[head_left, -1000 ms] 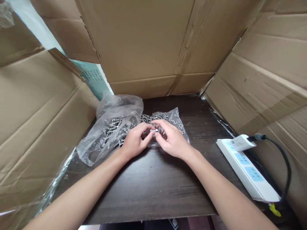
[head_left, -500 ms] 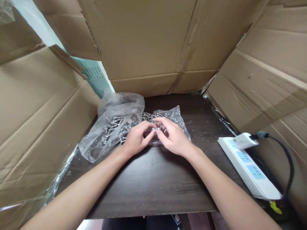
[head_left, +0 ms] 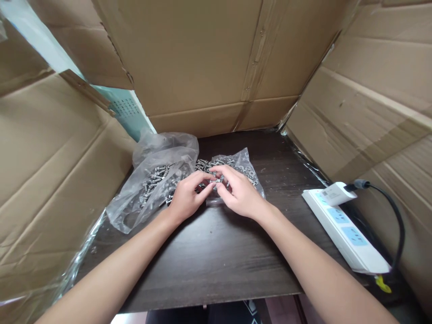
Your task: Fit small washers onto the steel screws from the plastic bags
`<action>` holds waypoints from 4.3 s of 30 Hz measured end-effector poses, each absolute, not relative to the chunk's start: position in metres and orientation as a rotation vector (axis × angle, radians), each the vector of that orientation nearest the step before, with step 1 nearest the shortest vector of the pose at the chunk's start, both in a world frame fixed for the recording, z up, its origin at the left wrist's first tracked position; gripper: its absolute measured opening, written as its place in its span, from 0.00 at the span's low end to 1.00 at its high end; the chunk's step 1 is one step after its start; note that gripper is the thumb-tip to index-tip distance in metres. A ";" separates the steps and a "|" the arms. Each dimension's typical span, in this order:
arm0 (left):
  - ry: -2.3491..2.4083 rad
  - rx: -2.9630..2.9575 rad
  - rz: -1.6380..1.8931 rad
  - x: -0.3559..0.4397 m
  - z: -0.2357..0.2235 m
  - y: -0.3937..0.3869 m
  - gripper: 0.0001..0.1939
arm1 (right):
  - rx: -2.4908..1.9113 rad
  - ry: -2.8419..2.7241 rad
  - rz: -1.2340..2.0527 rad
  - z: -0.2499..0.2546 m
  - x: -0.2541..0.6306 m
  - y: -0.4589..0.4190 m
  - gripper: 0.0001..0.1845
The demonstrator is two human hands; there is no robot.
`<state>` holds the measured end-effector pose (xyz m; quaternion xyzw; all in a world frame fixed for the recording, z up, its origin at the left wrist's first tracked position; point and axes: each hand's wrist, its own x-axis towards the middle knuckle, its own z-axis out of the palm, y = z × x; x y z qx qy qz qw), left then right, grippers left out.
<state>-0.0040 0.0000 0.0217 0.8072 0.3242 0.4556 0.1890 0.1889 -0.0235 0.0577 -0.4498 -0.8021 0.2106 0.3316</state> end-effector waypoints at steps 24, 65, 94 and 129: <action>0.931 2.265 1.315 -0.004 0.019 0.001 0.05 | -1.233 -2.107 0.539 0.058 0.188 -0.023 0.18; 0.979 2.341 1.336 -0.002 0.015 0.001 0.04 | -1.284 -2.076 0.538 0.053 0.189 -0.022 0.21; 0.985 2.308 1.312 -0.003 0.015 0.001 0.04 | -1.227 -2.108 0.487 0.056 0.189 -0.023 0.17; 1.012 2.304 1.263 -0.004 0.015 0.000 0.04 | -1.239 -2.103 0.491 0.061 0.187 -0.025 0.13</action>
